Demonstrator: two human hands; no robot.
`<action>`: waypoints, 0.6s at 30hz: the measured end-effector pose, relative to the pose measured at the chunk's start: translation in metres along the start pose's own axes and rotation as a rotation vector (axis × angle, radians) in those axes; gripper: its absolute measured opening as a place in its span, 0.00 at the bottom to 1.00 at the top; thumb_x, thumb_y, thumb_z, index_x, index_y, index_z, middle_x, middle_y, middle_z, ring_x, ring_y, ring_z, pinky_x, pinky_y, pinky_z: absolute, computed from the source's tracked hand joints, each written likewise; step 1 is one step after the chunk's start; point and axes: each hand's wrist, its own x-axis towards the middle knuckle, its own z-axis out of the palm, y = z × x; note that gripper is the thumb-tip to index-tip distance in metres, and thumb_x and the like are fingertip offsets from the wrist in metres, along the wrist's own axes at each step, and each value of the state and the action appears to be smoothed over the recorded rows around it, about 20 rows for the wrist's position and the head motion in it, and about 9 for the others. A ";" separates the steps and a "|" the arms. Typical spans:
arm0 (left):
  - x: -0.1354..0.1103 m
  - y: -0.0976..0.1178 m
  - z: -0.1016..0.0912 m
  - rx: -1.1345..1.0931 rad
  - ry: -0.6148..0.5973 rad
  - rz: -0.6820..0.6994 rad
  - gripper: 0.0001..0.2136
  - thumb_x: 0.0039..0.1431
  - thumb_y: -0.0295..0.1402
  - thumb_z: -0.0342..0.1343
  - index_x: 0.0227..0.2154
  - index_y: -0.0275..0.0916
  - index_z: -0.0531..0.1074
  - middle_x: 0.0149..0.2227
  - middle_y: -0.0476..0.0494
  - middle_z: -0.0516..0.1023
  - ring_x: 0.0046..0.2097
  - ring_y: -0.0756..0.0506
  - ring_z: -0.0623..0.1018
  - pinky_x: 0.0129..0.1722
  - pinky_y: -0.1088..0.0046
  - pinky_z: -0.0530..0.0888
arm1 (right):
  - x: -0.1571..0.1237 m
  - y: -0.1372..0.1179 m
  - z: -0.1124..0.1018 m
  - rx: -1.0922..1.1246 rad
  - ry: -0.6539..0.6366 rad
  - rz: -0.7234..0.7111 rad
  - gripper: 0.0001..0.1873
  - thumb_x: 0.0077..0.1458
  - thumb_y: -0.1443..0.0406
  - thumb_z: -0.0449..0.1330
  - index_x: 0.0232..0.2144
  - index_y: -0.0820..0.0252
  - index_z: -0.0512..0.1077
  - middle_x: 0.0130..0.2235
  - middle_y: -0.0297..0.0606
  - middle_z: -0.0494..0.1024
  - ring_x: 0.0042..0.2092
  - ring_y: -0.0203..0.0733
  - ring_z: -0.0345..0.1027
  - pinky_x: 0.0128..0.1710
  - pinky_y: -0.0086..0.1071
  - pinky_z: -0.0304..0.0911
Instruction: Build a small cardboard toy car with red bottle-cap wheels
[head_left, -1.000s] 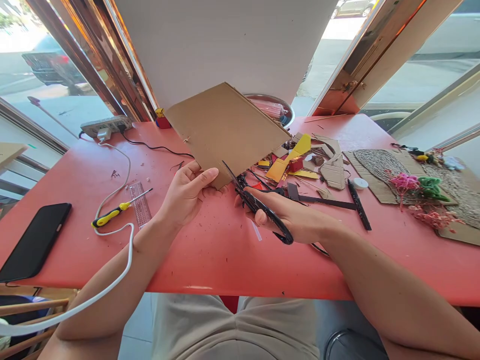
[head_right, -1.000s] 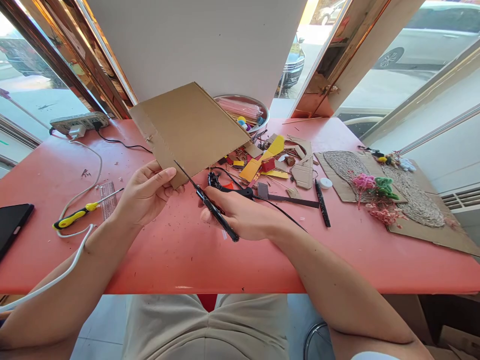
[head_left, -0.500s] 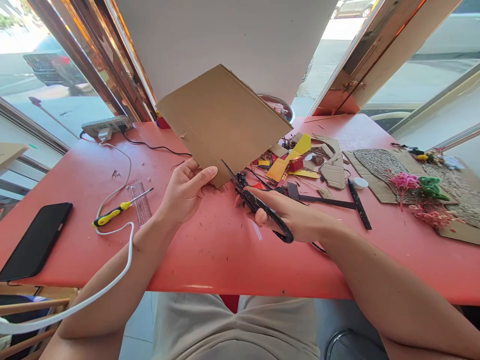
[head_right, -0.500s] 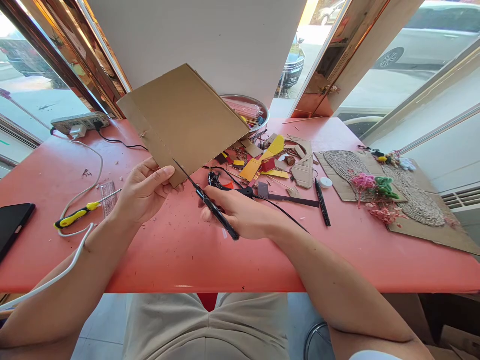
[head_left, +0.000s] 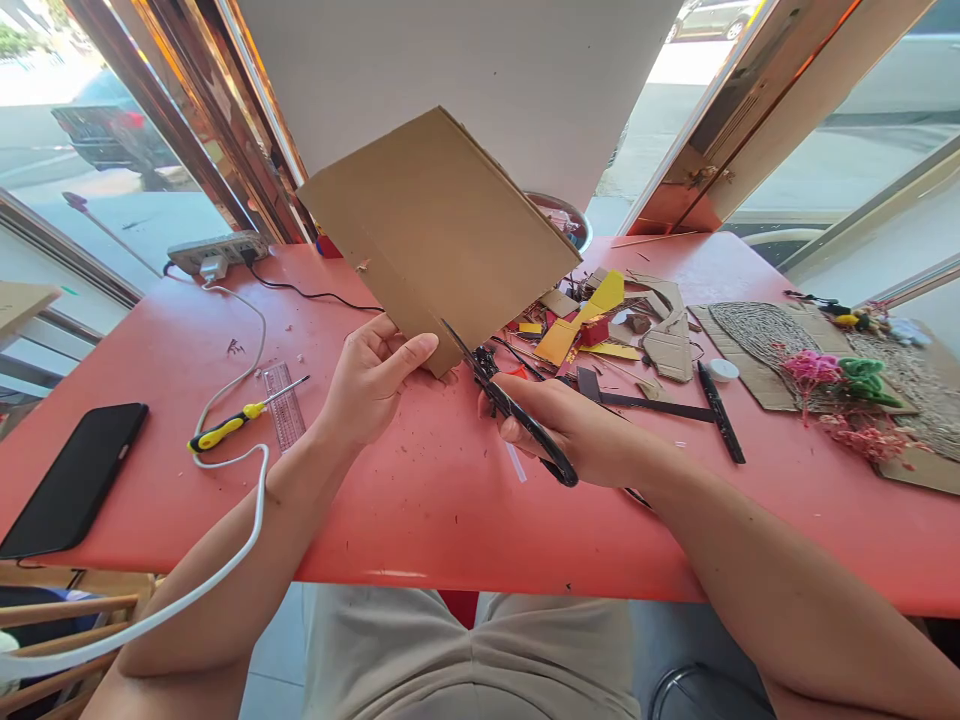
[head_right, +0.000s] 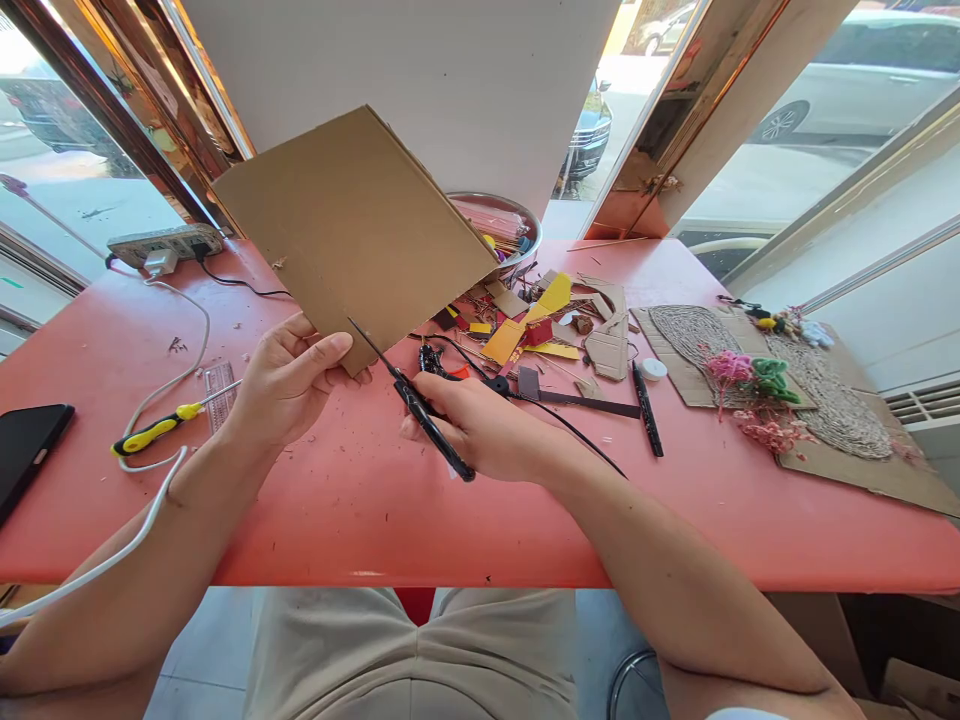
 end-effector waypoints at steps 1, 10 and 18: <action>0.000 0.000 0.000 0.010 -0.001 -0.001 0.22 0.42 0.45 0.82 0.31 0.41 0.76 0.26 0.50 0.83 0.24 0.48 0.80 0.24 0.74 0.79 | 0.000 -0.001 0.000 -0.003 0.004 0.011 0.35 0.62 0.27 0.48 0.30 0.49 0.56 0.27 0.30 0.63 0.30 0.40 0.56 0.30 0.35 0.52; 0.000 -0.002 -0.004 0.060 -0.002 0.003 0.18 0.49 0.43 0.78 0.34 0.41 0.77 0.31 0.45 0.86 0.33 0.39 0.88 0.28 0.68 0.83 | 0.000 -0.002 0.001 -0.067 0.043 -0.008 0.33 0.64 0.30 0.50 0.29 0.49 0.55 0.25 0.29 0.61 0.30 0.40 0.55 0.30 0.35 0.49; 0.000 0.000 -0.003 0.062 -0.011 0.027 0.19 0.48 0.44 0.78 0.34 0.41 0.77 0.28 0.46 0.86 0.29 0.41 0.86 0.27 0.68 0.83 | 0.002 -0.007 0.005 -0.040 0.073 0.000 0.33 0.62 0.29 0.51 0.27 0.47 0.54 0.26 0.29 0.60 0.29 0.40 0.53 0.31 0.37 0.49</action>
